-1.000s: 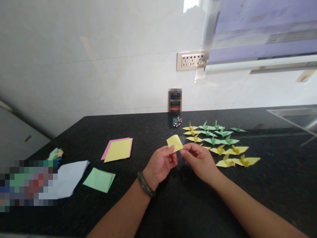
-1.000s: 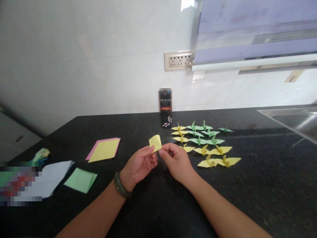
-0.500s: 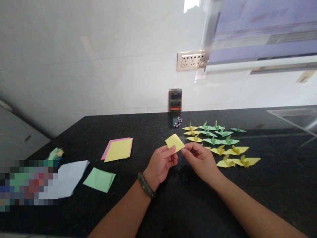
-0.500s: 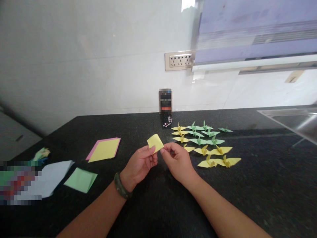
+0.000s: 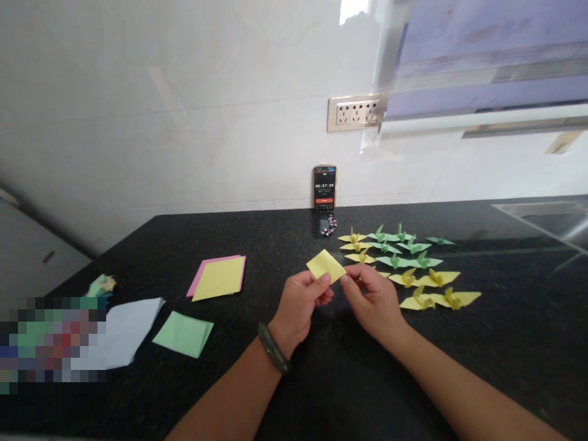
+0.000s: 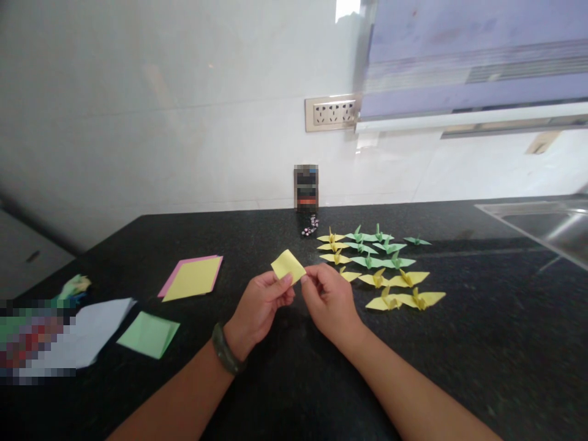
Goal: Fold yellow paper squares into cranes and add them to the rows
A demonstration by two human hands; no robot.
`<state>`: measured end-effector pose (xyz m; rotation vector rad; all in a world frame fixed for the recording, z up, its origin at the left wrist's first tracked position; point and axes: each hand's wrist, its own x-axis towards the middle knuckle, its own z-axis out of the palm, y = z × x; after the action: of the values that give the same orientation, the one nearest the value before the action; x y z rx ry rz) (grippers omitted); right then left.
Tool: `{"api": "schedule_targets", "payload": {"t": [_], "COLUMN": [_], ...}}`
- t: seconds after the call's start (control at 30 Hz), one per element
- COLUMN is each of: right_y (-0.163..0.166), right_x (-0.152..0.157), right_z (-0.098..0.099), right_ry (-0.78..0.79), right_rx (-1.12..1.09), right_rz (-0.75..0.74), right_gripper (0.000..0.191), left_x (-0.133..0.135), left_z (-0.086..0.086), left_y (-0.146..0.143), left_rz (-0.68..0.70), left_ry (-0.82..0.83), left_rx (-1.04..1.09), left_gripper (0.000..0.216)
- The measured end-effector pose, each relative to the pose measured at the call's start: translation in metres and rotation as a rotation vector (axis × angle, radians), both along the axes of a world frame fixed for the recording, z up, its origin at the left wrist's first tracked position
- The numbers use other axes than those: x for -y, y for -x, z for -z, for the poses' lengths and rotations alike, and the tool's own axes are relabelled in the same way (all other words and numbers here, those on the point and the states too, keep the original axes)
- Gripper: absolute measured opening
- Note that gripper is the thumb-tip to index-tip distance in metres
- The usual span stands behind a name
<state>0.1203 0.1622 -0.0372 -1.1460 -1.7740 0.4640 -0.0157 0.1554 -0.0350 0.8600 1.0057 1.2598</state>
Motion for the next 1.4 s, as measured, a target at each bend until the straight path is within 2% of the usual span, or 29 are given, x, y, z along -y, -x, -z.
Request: {"api": "schedule_targets", "payload": {"t": [0.2, 0.4, 0.63, 0.77, 1.23, 1.4], "right_y": [-0.0027, -0.0068, -0.0029, -0.0013, -0.0023, -0.001], "right_x": [-0.0001, -0.0053, -0.001, -0.0009, -0.001, -0.0029], "right_z": [-0.001, 0.0007, -0.0034, -0.0019, -0.001, 0.0016], "right_ry": [-0.168, -0.269, -0.248, -0.235, -0.192, -0.151], "right_rx": [0.093, 0.083, 0.043, 0.053, 0.023, -0.011], "right_rz": [-0.008, 0.012, -0.08, -0.075, -0.067, -0.034], "right_gripper": [0.02, 0.014, 0.014, 0.013, 0.015, 0.012], "left_x": [0.0048, 0.0053, 0.0044, 0.0053, 0.0037, 0.0043], "left_z": [0.0019, 0.0037, 0.0002, -0.0019, -0.0008, -0.0012], "left_y": [-0.0069, -0.0093, -0.0077, -0.0079, -0.0071, -0.0076], "left_rz": [0.017, -0.023, -0.007, -0.001, -0.001, -0.029], "left_ry": [-0.005, 0.068, 0.122, 0.129, 0.126, 0.077], "left_rx": [-0.019, 0.093, 0.236, 0.275, 0.263, 0.176], "left_gripper": [0.023, 0.022, 0.021, 0.02, 0.02, 0.022]}}
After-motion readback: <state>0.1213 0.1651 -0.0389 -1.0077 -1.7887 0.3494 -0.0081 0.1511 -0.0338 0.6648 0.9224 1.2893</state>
